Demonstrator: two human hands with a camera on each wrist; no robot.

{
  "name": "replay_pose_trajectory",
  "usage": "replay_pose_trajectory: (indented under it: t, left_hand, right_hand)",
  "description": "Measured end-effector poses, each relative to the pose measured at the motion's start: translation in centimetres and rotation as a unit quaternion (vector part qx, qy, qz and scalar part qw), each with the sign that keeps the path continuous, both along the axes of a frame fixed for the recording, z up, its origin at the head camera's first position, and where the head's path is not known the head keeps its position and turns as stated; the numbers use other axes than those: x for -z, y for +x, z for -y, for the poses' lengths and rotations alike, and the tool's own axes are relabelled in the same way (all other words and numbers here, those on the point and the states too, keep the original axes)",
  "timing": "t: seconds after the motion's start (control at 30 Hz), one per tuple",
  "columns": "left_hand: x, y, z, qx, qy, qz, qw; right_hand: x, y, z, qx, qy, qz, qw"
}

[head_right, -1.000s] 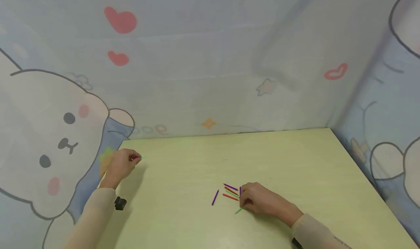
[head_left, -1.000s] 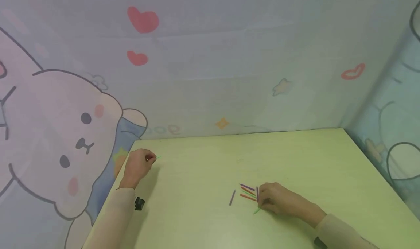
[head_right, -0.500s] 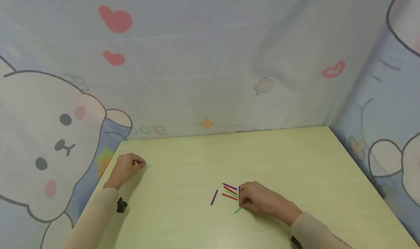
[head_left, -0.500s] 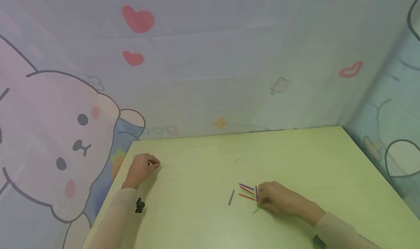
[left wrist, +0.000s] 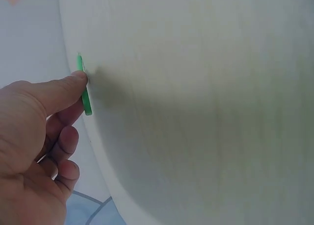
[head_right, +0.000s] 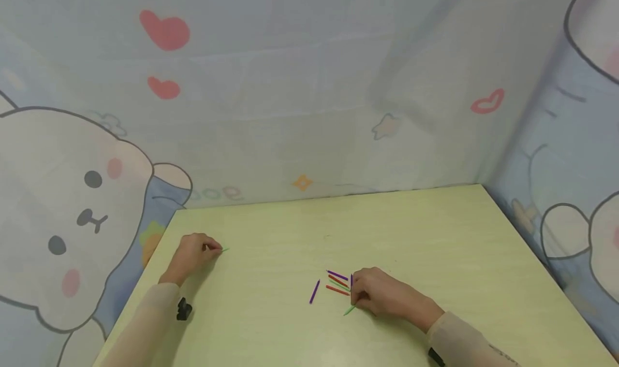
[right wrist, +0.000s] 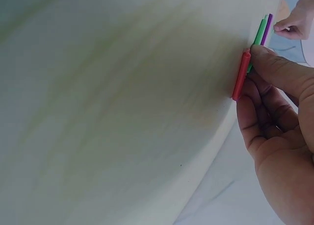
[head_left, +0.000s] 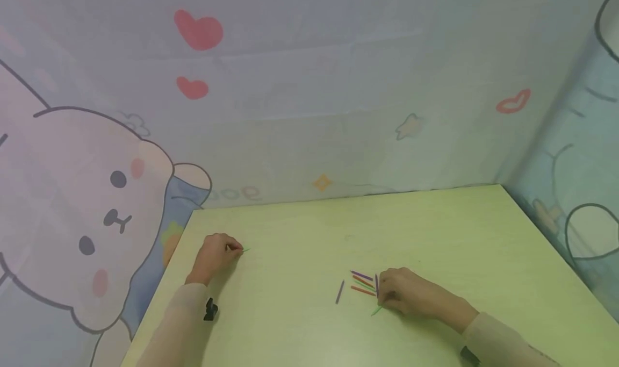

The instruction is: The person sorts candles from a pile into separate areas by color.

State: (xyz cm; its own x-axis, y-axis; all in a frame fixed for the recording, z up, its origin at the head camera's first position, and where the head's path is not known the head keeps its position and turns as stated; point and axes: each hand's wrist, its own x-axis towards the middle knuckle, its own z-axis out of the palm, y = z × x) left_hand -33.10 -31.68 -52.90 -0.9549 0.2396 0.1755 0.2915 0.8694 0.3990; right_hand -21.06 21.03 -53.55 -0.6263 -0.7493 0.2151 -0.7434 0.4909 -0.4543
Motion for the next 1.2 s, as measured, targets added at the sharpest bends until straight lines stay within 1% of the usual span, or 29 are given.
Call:
replay_pose_trajectory:
  t: [0.13, 0.27, 0.5, 0.83, 1.07, 1.2]
  left_hand:
    - [-0.06, 0.03, -0.39, 0.001, 0.000, 0.000, 1.0000]
    - [-0.06, 0.00, -0.48, -0.009, 0.006, 0.009, 0.9999]
    - [-0.15, 0.15, -0.55, -0.017, 0.015, 0.023, 0.9995]
    - [-0.37, 0.29, -0.75, -0.024, 0.012, 0.031, 0.9992]
    - [-0.10, 0.37, -0.67, -0.023, 0.003, 0.033, 0.9992]
    - [0.14, 0.26, -0.71, -0.023, -0.002, 0.031, 0.9993]
  right_hand:
    - [-0.10, -0.19, -0.08, 0.001, -0.001, 0.005, 1.0000]
    - [-0.08, -0.26, -0.07, 0.005, 0.000, 0.013, 0.9999]
    - [0.01, -0.16, 0.01, 0.004, -0.004, 0.020, 0.9998]
    - [-0.15, -0.17, 0.10, 0.003, -0.002, 0.019, 0.9998]
    - [0.16, -0.10, 0.08, 0.000, 0.013, -0.006, 0.9999]
    - [0.25, 0.00, 0.02, -0.003, 0.012, -0.017, 0.9998]
